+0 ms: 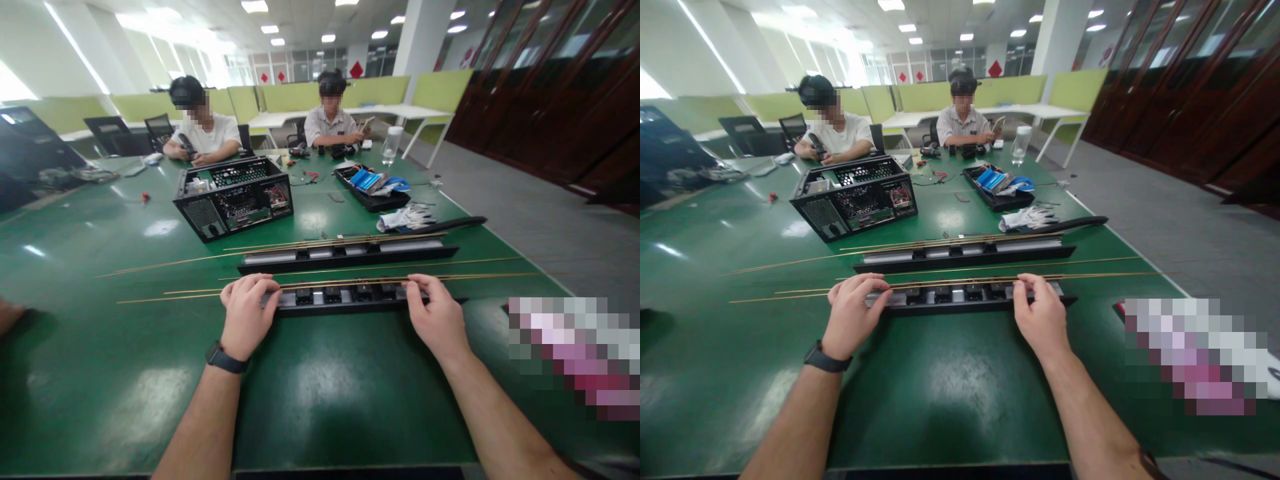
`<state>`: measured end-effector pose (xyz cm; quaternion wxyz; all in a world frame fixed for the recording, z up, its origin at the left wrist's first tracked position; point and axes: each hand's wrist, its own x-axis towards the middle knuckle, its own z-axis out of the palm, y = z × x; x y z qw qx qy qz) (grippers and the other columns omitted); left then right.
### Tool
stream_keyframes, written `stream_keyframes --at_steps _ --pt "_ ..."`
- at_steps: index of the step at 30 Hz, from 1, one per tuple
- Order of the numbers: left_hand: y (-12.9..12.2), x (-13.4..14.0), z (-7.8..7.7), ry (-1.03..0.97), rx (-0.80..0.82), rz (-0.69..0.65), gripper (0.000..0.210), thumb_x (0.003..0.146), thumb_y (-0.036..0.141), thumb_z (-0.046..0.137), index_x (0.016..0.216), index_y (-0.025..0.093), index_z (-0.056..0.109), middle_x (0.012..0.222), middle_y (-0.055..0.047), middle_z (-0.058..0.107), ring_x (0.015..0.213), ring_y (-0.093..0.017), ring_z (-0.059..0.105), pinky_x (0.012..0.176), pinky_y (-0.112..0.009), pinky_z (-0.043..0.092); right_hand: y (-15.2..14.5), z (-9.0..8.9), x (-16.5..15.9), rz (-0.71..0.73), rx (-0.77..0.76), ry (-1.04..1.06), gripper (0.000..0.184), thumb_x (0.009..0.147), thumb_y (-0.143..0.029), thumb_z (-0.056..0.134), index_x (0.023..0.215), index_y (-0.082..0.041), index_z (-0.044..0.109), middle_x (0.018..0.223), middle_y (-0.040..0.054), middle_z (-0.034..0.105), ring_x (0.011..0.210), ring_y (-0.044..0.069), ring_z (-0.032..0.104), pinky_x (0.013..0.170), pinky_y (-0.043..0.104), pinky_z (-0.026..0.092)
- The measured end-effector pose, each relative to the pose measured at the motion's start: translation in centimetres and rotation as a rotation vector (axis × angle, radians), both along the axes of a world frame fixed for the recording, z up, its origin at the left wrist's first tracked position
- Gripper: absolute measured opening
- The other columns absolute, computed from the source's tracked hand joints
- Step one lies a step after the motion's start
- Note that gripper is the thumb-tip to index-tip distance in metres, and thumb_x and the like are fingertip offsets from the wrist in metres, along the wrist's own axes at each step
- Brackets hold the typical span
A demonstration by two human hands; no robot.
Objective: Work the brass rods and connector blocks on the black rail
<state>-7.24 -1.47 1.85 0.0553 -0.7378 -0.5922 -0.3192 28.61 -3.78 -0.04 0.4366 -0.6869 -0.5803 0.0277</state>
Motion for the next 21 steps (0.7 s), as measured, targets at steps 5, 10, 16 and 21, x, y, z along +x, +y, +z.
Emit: stream_keyframes --at_steps 5,10,16,21 --pt "0.1 1.0 -0.4 -0.004 0.015 -0.03 0.011 0.097 0.029 0.061 0.096 0.031 0.072 0.119 -0.003 0.075 0.118 -0.026 0.065 0.104 -0.048 0.033 0.0 0.0 0.0 0.011 0.003 0.011 0.027 0.098 -0.041 0.054 0.112 -0.022 0.067 0.103 0.0096 0.079 0.101 0.028 0.073 0.094 0.044 0.053" --pt "-0.1 1.0 -0.4 -0.002 0.043 -0.034 0.014 0.098 0.029 0.059 0.095 0.031 0.072 0.12 -0.002 0.074 0.12 -0.026 0.064 0.106 -0.049 0.032 0.0 0.0 0.1 0.009 -0.006 0.011 0.028 0.098 -0.043 0.053 0.113 -0.023 0.067 0.103 0.0097 0.079 0.101 0.029 0.073 0.094 0.045 0.053" --pt "-0.2 -0.9 0.6 0.011 0.001 0.073 0.009 0.091 0.026 0.062 0.088 0.029 0.069 0.121 -0.003 0.074 0.119 -0.029 0.064 0.105 -0.052 0.032 0.0 -0.2 0.1 0.004 -0.01 0.019 0.028 0.099 -0.042 0.054 0.114 -0.023 0.067 0.104 0.0092 0.079 0.103 0.029 0.073 0.095 0.045 0.052" --pt "-0.2 -1.6 1.0 -0.003 -0.032 0.23 0.005 0.083 0.025 0.062 0.082 0.026 0.066 0.119 -0.005 0.075 0.118 -0.033 0.063 0.102 -0.055 0.034 0.0 -0.2 0.1 0.01 0.01 0.012 0.027 0.099 -0.042 0.054 0.113 -0.023 0.067 0.103 0.0093 0.079 0.101 0.028 0.073 0.094 0.044 0.053"
